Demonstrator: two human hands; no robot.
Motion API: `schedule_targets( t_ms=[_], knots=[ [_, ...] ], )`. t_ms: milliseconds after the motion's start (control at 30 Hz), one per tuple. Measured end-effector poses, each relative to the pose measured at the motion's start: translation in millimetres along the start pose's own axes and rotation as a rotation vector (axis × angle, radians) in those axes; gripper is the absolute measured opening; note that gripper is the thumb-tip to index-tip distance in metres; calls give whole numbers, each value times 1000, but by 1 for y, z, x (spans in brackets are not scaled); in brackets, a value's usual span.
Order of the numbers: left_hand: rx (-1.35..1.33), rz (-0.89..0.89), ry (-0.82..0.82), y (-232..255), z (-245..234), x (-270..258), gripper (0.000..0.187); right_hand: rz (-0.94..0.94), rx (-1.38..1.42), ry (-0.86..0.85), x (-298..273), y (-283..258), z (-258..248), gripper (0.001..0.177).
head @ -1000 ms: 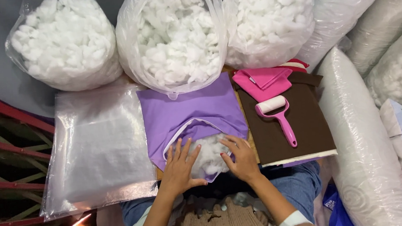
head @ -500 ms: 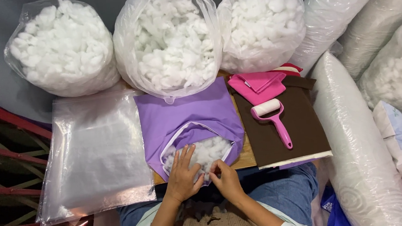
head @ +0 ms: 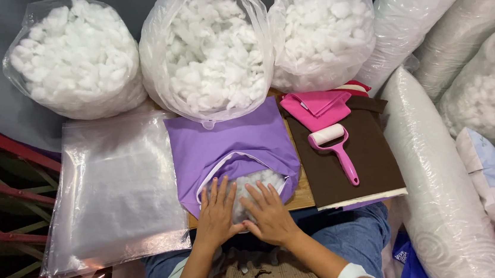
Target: Stuffing a pillowcase with fiberfill, smoothing it out, and cleaning the work surface with a cloth.
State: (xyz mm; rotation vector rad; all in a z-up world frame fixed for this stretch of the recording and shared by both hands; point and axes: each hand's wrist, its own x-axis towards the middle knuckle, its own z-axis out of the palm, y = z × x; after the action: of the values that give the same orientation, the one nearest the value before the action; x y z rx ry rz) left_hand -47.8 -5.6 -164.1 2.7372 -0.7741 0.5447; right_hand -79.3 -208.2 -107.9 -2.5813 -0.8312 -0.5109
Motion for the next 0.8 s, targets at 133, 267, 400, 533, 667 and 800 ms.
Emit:
schedule_targets(
  t_ms=[133, 267, 400, 533, 667, 800],
  knots=[
    [89, -1, -161, -23, 15, 15, 153, -157, -274, -120, 7, 51, 63, 75],
    [160, 0, -373, -38, 24, 24, 120, -69, -365, -156, 21, 80, 77, 71],
    [54, -81, -433, -40, 41, 25, 129, -72, -174, -167, 28, 78, 63, 77],
    [-86, -248, -673, -1, -25, 47, 142, 40, 70, -164, 22, 64, -4, 77],
    [-178, -232, -354, 45, -33, 51, 113, 408, 100, 204, -7, 82, -20, 57],
    [-247, -111, 72, 80, -49, 67, 59, 639, 147, 237, -22, 101, -13, 38]
  ],
)
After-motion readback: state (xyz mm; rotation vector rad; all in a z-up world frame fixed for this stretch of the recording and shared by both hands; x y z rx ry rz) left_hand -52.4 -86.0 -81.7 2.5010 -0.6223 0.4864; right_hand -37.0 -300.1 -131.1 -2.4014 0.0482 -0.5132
